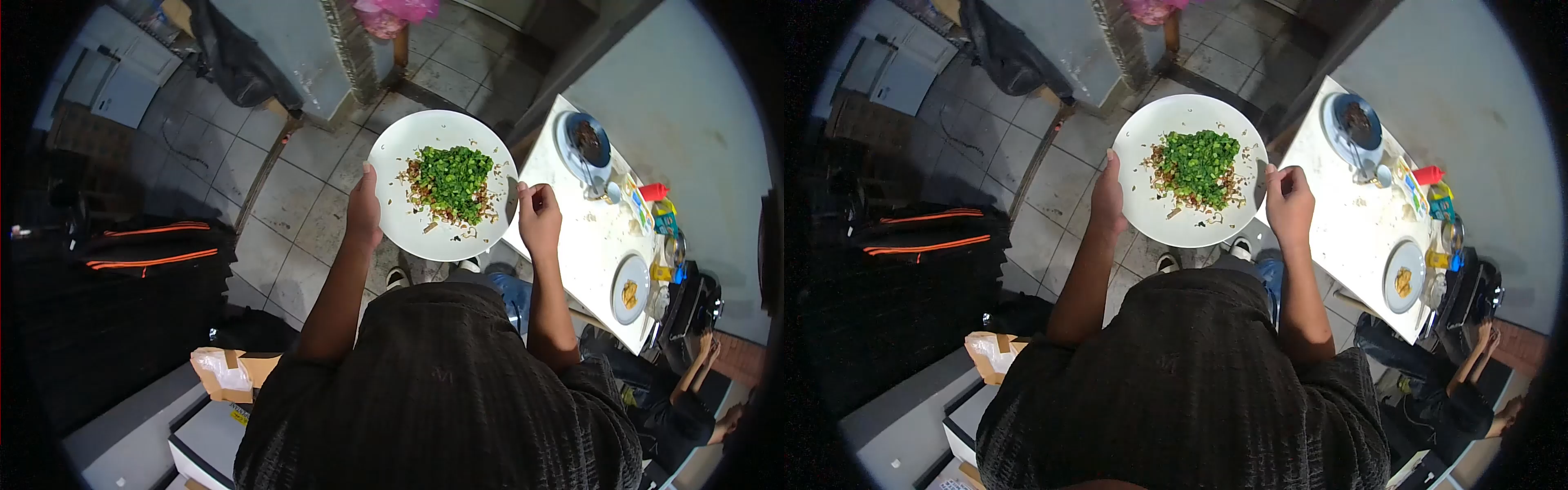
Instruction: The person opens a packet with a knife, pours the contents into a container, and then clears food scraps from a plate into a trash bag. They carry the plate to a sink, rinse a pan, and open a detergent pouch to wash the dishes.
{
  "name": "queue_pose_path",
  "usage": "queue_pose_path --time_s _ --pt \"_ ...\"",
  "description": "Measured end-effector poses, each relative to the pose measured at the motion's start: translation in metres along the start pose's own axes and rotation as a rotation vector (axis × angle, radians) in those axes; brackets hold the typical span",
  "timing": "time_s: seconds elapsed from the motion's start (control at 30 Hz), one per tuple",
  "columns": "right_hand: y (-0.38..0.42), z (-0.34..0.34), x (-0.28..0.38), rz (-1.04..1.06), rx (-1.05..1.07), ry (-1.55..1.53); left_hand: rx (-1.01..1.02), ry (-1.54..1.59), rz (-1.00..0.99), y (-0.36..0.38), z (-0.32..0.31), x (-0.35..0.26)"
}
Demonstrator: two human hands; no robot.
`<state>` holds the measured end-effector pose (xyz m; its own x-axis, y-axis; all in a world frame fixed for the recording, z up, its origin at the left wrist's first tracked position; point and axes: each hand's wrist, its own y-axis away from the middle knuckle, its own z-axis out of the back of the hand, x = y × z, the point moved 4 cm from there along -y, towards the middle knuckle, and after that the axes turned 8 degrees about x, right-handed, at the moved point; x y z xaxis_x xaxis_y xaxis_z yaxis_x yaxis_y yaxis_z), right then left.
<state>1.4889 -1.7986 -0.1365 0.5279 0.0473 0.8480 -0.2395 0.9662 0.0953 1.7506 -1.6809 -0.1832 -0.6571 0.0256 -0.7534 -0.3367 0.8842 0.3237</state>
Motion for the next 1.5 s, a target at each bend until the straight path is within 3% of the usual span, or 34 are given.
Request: queue_pose_path --time_s 0.1,0.2,0.33,0.5,0.63,0.8,0.93,1.1,1.2,1.3,1.43,1.5 --pt "-0.013 -0.019 0.029 0.154 0.004 0.179 -0.005 0.025 0.000 -0.005 0.014 -0.016" --pt "-0.026 -0.042 0.061 0.481 0.034 0.382 0.011 0.044 -0.020 -0.018 0.028 -0.029" --pt "-0.065 -0.052 0.089 0.568 -0.071 0.547 0.011 0.050 0.034 -0.060 0.019 -0.051" --pt "-0.159 -0.073 0.101 0.507 0.050 0.314 -0.066 0.036 0.117 -0.141 0.025 -0.073" --pt "-0.241 -0.093 0.119 0.574 0.025 0.203 -0.086 0.086 0.078 -0.207 0.026 -0.112" --pt "-0.350 -0.112 0.147 0.612 0.061 0.138 -0.270 -0.017 0.013 -0.287 0.013 -0.172" --pt "-0.429 -0.130 0.175 0.525 0.098 0.093 -0.153 0.083 -0.053 -0.345 0.026 -0.208" --pt "-0.535 -0.152 0.178 0.534 0.057 0.100 -0.178 0.040 -0.055 -0.415 0.064 -0.237" --pt "-0.582 -0.160 0.196 0.331 0.141 0.225 -0.243 0.087 -0.047 -0.446 0.069 -0.260" --pt "-0.610 -0.173 0.228 0.268 0.154 0.198 -0.266 0.098 -0.061 -0.452 0.059 -0.276" --pt "-0.644 -0.199 0.264 0.473 0.236 0.182 -0.262 0.081 -0.065 -0.441 0.062 -0.275" --pt "-0.662 -0.222 0.284 0.855 0.312 0.269 -0.319 0.070 -0.100 -0.436 0.057 -0.277"
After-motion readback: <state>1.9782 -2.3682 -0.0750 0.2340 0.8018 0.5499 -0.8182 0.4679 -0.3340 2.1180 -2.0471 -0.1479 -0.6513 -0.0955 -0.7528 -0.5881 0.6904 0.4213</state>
